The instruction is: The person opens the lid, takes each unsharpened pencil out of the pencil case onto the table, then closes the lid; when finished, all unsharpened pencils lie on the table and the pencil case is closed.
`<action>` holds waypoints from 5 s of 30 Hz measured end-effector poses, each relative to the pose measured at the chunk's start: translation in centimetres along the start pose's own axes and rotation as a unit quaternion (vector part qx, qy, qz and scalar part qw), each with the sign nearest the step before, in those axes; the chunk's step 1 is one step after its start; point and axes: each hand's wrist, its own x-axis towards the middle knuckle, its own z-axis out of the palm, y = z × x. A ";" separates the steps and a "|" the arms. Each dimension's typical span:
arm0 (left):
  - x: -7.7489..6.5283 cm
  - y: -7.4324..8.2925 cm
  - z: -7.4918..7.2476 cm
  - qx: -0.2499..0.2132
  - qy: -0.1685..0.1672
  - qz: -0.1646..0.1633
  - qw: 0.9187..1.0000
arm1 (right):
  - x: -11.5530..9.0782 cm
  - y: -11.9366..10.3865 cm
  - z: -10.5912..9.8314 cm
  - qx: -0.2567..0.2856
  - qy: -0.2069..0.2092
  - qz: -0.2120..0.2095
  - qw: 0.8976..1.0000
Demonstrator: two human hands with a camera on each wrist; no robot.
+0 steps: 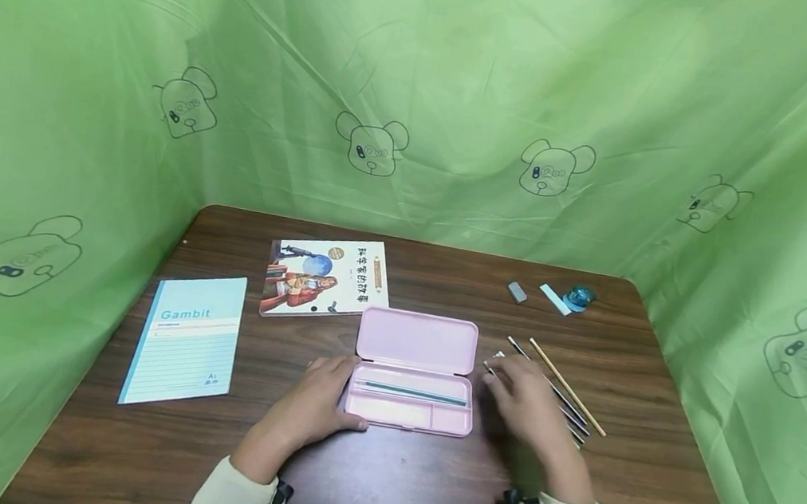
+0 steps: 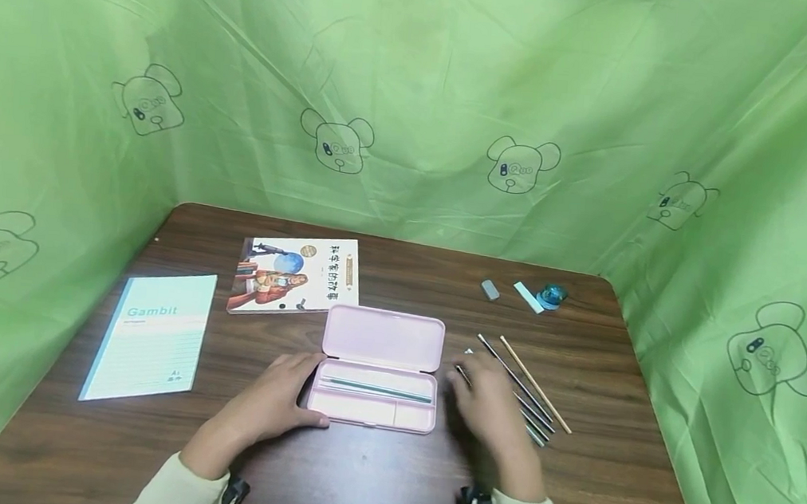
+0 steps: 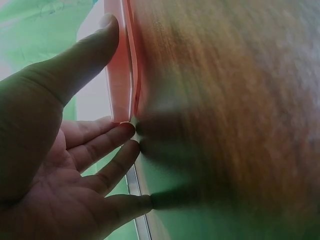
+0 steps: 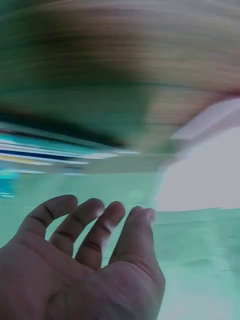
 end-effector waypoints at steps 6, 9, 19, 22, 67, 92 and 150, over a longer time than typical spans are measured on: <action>0.0 0.1 0.0 0.002 0.002 0.000 1.000 | 0.8 -4.9 3.1 0.003 -0.097 -0.046 0.994; 0.0 0.1 -0.1 0.002 0.000 -0.002 1.000 | 0.7 -5.6 4.1 -0.010 -0.137 -0.059 0.989; 0.1 -0.1 -0.2 0.014 0.002 -0.004 1.000 | 0.9 -6.3 4.6 -0.027 -0.169 -0.079 0.982; 0.1 -0.1 -0.2 0.017 0.003 -0.002 1.000 | 1.0 -6.4 4.7 -0.030 -0.182 -0.063 0.981; 0.3 0.0 -0.1 0.011 0.001 0.010 1.000 | -1.4 -2.3 1.4 0.086 -0.032 0.002 0.996; 0.1 -0.2 0.2 0.002 -0.003 0.001 1.000 | -4.5 8.4 -2.1 -0.026 0.036 0.137 0.990; 0.0 -0.1 0.0 0.002 0.003 0.001 1.000 | 0.5 -4.2 4.3 0.133 -0.093 0.058 0.985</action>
